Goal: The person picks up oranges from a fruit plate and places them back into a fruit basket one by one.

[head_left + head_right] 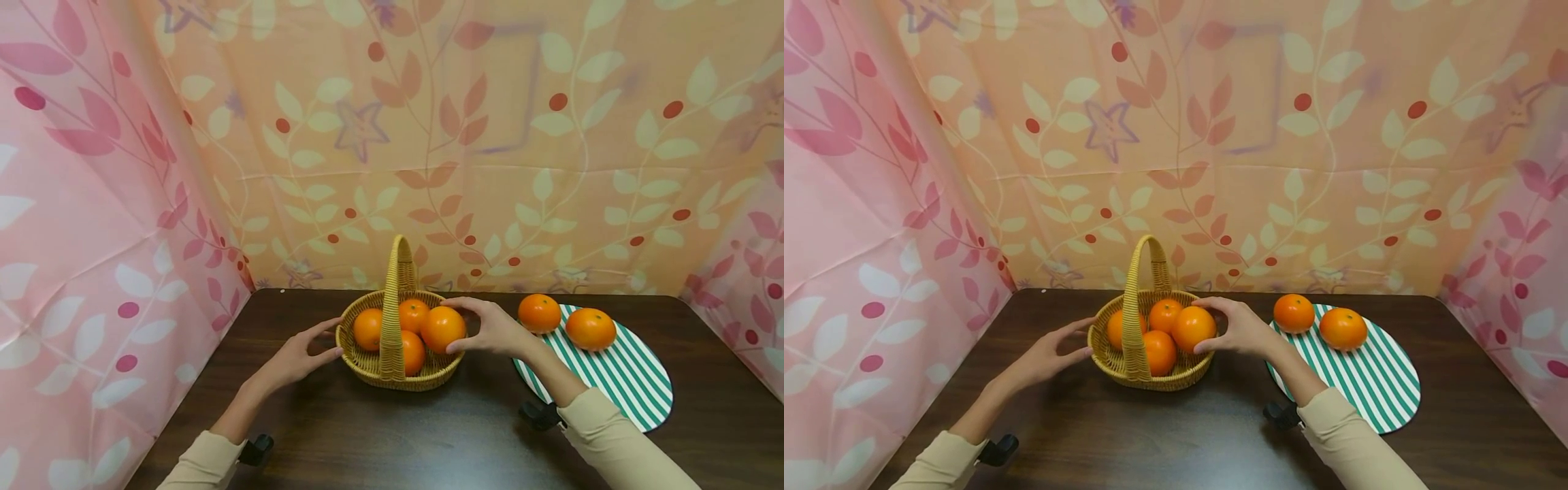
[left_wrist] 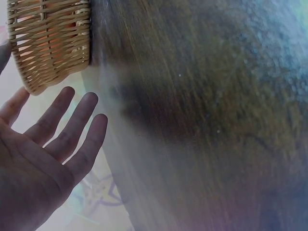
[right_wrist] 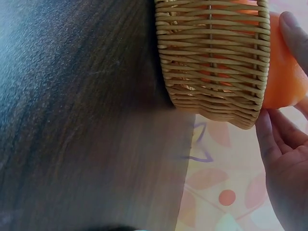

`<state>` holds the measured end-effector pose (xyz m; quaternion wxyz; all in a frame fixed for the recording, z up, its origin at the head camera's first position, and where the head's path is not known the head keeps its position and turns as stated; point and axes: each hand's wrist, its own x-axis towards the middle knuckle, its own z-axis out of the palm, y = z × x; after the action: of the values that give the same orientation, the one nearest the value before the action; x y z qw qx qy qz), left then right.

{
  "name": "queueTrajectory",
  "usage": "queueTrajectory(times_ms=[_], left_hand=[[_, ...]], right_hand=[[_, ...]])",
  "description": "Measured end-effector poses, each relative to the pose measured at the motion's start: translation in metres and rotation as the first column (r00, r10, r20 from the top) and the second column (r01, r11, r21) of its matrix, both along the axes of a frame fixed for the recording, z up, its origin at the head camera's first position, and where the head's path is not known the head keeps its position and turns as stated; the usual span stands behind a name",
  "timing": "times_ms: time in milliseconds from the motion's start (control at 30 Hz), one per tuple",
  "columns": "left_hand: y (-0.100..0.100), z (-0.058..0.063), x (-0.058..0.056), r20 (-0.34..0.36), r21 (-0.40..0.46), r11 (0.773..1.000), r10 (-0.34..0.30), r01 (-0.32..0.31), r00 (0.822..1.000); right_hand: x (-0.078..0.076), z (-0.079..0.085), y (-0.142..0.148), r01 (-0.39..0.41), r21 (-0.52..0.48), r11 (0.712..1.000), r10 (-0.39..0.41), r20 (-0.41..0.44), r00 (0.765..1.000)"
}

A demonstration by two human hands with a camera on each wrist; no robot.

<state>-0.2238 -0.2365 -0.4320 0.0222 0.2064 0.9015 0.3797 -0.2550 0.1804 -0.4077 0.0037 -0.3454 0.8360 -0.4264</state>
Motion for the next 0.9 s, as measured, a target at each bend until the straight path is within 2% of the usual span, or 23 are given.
queueTrajectory(times_ms=[100,300,500,567,733,800,900], left_hand=[[0.000,0.000,0.000,0.002,-0.002,1.000,0.002,-0.002,1.000],[0.000,0.000,0.000,0.006,-0.003,1.000,0.008,-0.008,1.000],[0.000,0.000,-0.001,0.006,-0.001,1.000,0.009,-0.009,1.000],[0.000,0.000,-0.001,0.006,-0.002,1.000,0.008,-0.008,1.000],[0.000,0.000,0.000,0.000,-0.004,1.000,0.006,-0.006,1.000],[0.000,0.000,0.000,-0.004,-0.004,1.000,0.006,-0.006,1.000],[0.000,-0.001,0.000,-0.004,-0.004,1.000,0.005,-0.005,1.000]], right_hand=[[-0.001,-0.001,0.001,-0.012,-0.006,1.000,0.012,-0.003,1.000],[-0.004,-0.002,0.010,-0.021,-0.093,0.995,0.022,0.007,1.000],[-0.004,-0.004,0.030,0.028,-0.148,0.989,-0.029,-0.004,1.000],[0.003,0.003,0.034,0.052,-0.146,0.988,-0.054,-0.013,0.998],[0.006,0.007,0.053,0.088,-0.147,0.985,-0.088,0.002,0.996],[0.001,0.002,0.066,0.099,-0.153,0.983,-0.100,0.000,0.995],[0.003,0.004,0.080,0.131,-0.151,0.980,-0.134,-0.012,0.991]])
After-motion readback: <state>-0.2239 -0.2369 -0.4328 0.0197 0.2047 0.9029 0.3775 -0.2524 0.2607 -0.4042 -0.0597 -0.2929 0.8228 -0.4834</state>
